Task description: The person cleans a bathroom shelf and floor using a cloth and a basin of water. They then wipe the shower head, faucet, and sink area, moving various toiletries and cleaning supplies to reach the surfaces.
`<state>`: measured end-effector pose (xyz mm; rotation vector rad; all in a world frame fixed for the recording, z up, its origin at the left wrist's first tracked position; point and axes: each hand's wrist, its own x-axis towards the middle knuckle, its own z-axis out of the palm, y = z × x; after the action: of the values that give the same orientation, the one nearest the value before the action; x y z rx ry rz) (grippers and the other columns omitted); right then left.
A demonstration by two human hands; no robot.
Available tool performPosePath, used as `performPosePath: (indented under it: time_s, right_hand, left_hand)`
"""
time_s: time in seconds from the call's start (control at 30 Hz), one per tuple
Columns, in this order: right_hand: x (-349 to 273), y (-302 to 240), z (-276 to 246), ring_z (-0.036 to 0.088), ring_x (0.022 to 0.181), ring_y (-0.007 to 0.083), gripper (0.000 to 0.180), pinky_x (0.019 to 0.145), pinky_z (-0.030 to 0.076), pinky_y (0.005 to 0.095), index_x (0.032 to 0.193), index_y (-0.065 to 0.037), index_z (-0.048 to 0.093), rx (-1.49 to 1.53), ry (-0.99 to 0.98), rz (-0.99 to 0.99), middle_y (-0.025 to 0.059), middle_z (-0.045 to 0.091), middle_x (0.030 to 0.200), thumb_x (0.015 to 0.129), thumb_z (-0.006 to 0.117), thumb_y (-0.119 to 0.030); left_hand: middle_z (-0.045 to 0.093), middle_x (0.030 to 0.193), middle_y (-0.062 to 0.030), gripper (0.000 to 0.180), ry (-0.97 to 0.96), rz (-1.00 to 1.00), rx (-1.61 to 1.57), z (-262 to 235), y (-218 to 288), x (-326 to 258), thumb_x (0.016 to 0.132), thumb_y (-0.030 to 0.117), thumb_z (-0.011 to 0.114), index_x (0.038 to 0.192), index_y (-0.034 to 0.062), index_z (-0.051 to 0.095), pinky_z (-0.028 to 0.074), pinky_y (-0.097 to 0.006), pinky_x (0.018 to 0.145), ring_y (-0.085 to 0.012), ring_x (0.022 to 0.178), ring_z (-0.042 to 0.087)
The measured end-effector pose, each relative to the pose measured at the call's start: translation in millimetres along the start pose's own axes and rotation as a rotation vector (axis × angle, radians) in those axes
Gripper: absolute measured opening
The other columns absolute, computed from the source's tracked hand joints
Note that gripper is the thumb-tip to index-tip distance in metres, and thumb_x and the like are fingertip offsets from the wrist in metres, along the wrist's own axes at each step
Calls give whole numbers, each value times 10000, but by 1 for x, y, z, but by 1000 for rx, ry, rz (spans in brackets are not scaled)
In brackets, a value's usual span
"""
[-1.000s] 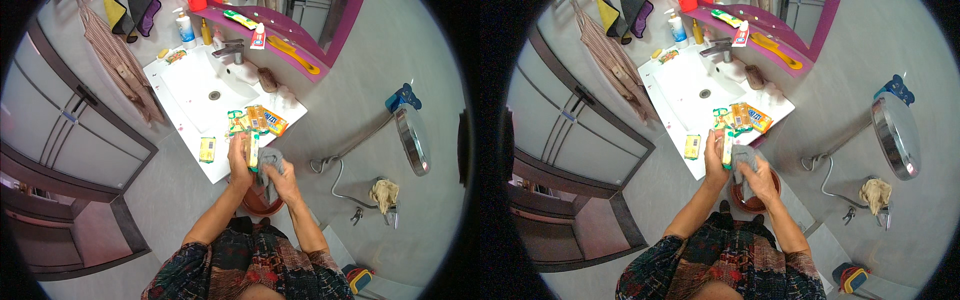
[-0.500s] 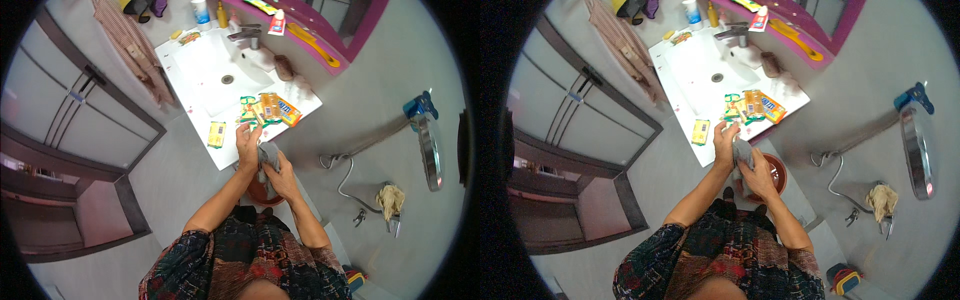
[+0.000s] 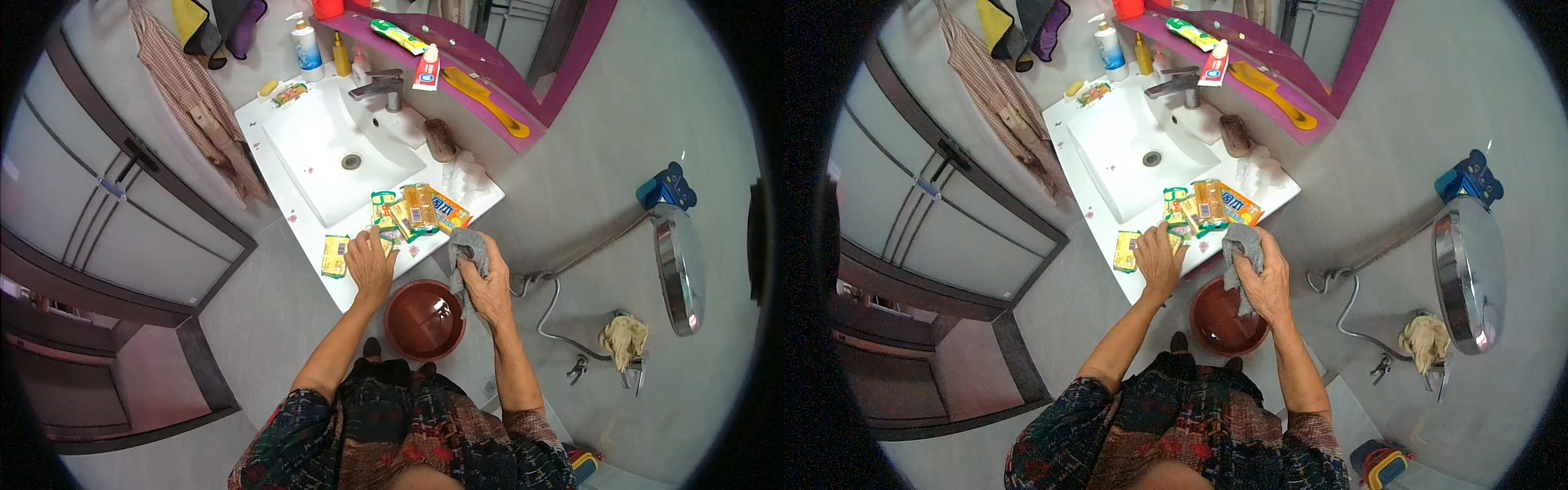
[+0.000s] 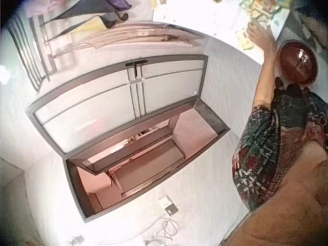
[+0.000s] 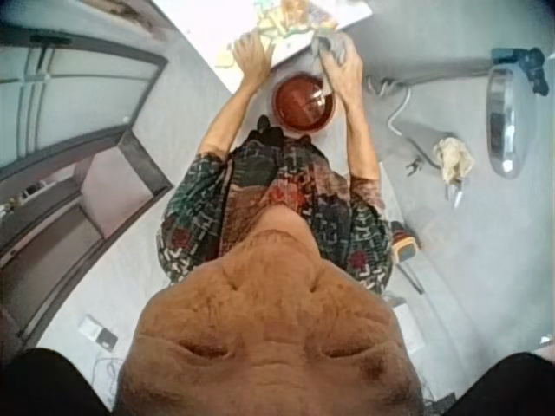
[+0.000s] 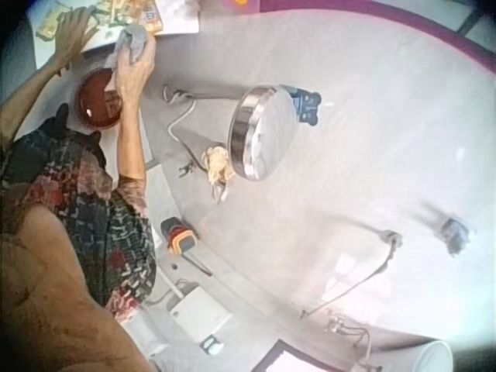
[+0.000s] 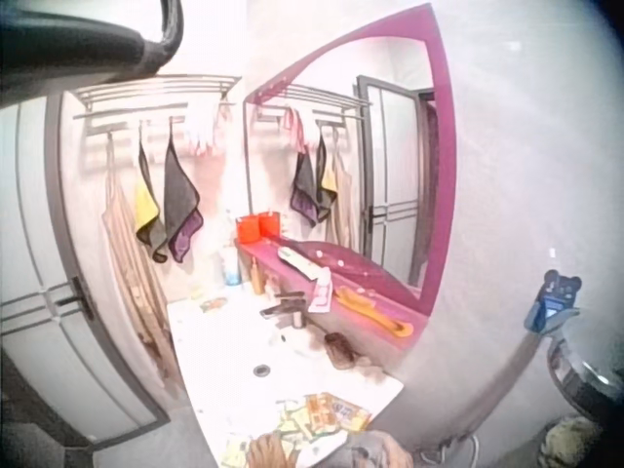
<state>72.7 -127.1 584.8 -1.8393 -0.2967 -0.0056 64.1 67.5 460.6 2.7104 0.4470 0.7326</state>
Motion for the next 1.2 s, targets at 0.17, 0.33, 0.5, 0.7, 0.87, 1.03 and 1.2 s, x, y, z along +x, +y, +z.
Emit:
performPosePath:
  time_s: [0.17,0.33,0.5,0.7,0.87,1.03,1.2]
  right_hand:
    - [3,26,14,506,1050,330,476,902,405,395,1218,0,431,-285,106,-146,195,496,1125,779,592,-88]
    - [1,27,50,425,1095,361,627,882,378,432,1257,-4,394,-435,-68,-222,203,461,1141,720,682,-149]
    - [36,-18,18,453,1071,318,610,846,391,401,1229,-45,456,-509,-289,-489,163,452,1206,698,713,-201]
    - [154,-50,39,486,938,294,543,714,391,408,1161,-69,512,-772,260,-836,154,472,1128,668,720,-161]
    - [247,-33,68,498,877,231,414,651,365,377,1152,-114,540,-1164,493,-970,127,523,1050,746,618,-148]
    - [291,-21,77,516,820,209,263,642,376,352,1017,-87,604,-1278,467,-964,71,547,866,763,554,-135]
    - [282,-38,59,528,745,185,203,632,398,330,947,-101,614,-1260,592,-1060,20,555,797,757,559,-144]
  left_hand:
    - [369,1234,-167,650,22,-71,-419,-27,33,3,766,267,687,1296,45,383,351,-382,872,-265,1035,421]
    - [442,1184,-127,459,-572,-417,-1751,-57,73,11,880,221,452,1296,42,377,426,-332,885,-205,1080,459]
    - [531,1039,-104,343,-465,-695,-1879,-69,46,21,892,209,403,1198,54,407,486,-352,836,-215,960,567]
    - [535,985,-108,320,-401,-765,-1824,-98,41,32,885,190,423,1164,36,391,541,-388,741,-228,824,609]
    - [578,1046,-132,399,-318,-742,-1755,-121,27,27,885,174,470,1245,26,381,517,-332,770,-197,898,577]
    - [562,1037,-132,361,-215,-718,-1698,-109,-2,20,890,172,467,1216,31,405,513,-355,781,-209,908,569]
    - [559,1035,-137,356,-221,-728,-1661,-106,-13,17,897,185,463,1215,35,404,512,-369,785,-224,918,571]
